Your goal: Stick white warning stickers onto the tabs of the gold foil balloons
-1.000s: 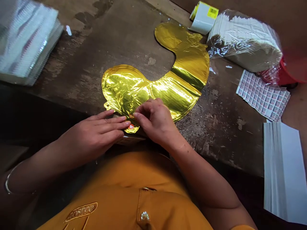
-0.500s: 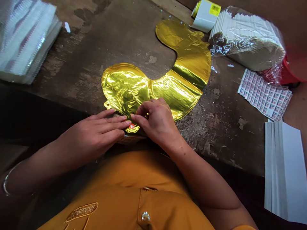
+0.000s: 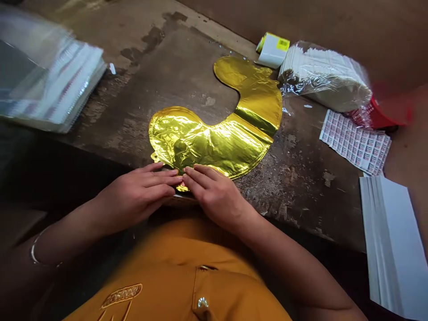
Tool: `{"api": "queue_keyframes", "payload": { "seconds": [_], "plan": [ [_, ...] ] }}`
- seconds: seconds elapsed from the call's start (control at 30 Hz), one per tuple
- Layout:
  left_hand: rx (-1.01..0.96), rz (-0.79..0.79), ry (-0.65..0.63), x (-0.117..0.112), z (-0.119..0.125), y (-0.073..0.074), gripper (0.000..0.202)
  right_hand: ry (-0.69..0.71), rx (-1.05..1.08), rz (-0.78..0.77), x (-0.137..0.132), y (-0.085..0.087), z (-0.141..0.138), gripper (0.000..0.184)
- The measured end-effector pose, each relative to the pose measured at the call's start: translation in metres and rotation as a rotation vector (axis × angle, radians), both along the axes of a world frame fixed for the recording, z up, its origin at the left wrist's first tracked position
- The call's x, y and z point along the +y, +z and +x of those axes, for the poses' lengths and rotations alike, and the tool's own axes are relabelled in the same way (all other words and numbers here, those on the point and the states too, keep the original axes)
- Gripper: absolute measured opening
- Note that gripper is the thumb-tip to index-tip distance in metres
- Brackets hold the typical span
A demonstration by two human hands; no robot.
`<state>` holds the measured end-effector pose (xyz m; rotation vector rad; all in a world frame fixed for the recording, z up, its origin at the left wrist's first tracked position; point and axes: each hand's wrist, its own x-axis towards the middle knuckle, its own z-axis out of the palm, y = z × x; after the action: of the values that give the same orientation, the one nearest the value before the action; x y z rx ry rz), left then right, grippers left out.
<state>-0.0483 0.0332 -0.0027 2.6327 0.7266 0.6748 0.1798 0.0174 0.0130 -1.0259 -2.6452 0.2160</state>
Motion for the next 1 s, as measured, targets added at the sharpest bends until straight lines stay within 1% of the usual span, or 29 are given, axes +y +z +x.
{"api": "queue_keyframes", "payload": {
  "seconds": [0.07,0.1,0.17,0.23,0.27,0.33,0.37,0.43,0.5,0.57,0.6,0.63,0.7,0.77,0.8,0.83,0.9,0.93,1.0],
  "plan": [
    [-0.033,-0.027,0.018,0.000,-0.001,0.002,0.015,-0.047,0.085,-0.005,0.003,-0.005,0.000,0.027],
    [-0.052,-0.036,0.039,-0.001,-0.002,0.003,0.014,-0.098,0.137,-0.027,0.006,-0.006,0.000,0.023],
    [-0.082,-0.044,0.090,-0.002,-0.005,0.006,0.012,-0.240,0.234,-0.109,0.013,-0.004,-0.002,0.014],
    [-0.089,-0.050,0.141,-0.002,-0.006,0.010,0.012,-0.389,0.308,-0.244,0.021,0.002,-0.003,0.008],
    [-0.080,-0.052,0.163,-0.002,-0.006,0.013,0.011,-0.448,0.339,-0.321,0.024,0.004,-0.004,0.009],
    [-0.051,-0.030,0.186,-0.003,-0.004,0.019,0.012,-0.522,0.413,-0.456,0.031,0.009,-0.005,0.022],
    [-0.039,-0.002,0.176,-0.003,-0.003,0.022,0.012,-0.543,0.454,-0.513,0.035,0.010,-0.004,0.030],
    [-0.006,0.046,0.096,-0.002,0.003,0.026,0.013,-0.565,0.517,-0.591,0.041,0.011,-0.003,0.040],
    [0.047,0.044,-0.022,0.003,0.009,0.027,0.015,-0.574,0.529,-0.649,0.047,0.012,-0.002,0.042],
    [0.112,0.008,-0.109,0.010,0.016,0.024,0.017,-0.563,0.493,-0.690,0.050,0.013,-0.001,0.042],
    [0.142,-0.012,-0.129,0.013,0.018,0.021,0.018,-0.546,0.477,-0.681,0.050,0.014,0.000,0.040],
    [0.163,-0.032,-0.142,0.017,0.020,0.019,0.018,-0.517,0.461,-0.638,0.049,0.015,0.001,0.037],
    [0.184,-0.067,-0.147,0.022,0.023,0.015,0.019,-0.421,0.394,-0.452,0.044,0.014,0.004,0.029],
    [0.192,-0.092,-0.135,0.024,0.023,0.013,0.022,-0.319,0.267,-0.249,0.034,0.011,0.007,0.045],
    [0.194,-0.097,-0.127,0.023,0.022,0.012,0.023,-0.287,0.201,-0.181,0.028,0.008,0.008,0.049],
    [0.197,-0.102,-0.120,0.023,0.022,0.012,0.024,-0.277,0.154,-0.140,0.024,0.006,0.010,0.045],
    [0.183,-0.109,-0.118,0.021,0.021,0.011,0.024,-0.314,0.144,-0.122,0.022,0.005,0.015,0.029],
    [0.170,-0.113,-0.120,0.020,0.020,0.010,0.024,-0.353,0.173,-0.139,0.027,0.006,0.018,0.025],
    [0.138,-0.109,-0.126,0.019,0.020,0.007,0.025,-0.485,0.238,-0.196,0.052,0.014,0.030,0.021]
  ]
}}
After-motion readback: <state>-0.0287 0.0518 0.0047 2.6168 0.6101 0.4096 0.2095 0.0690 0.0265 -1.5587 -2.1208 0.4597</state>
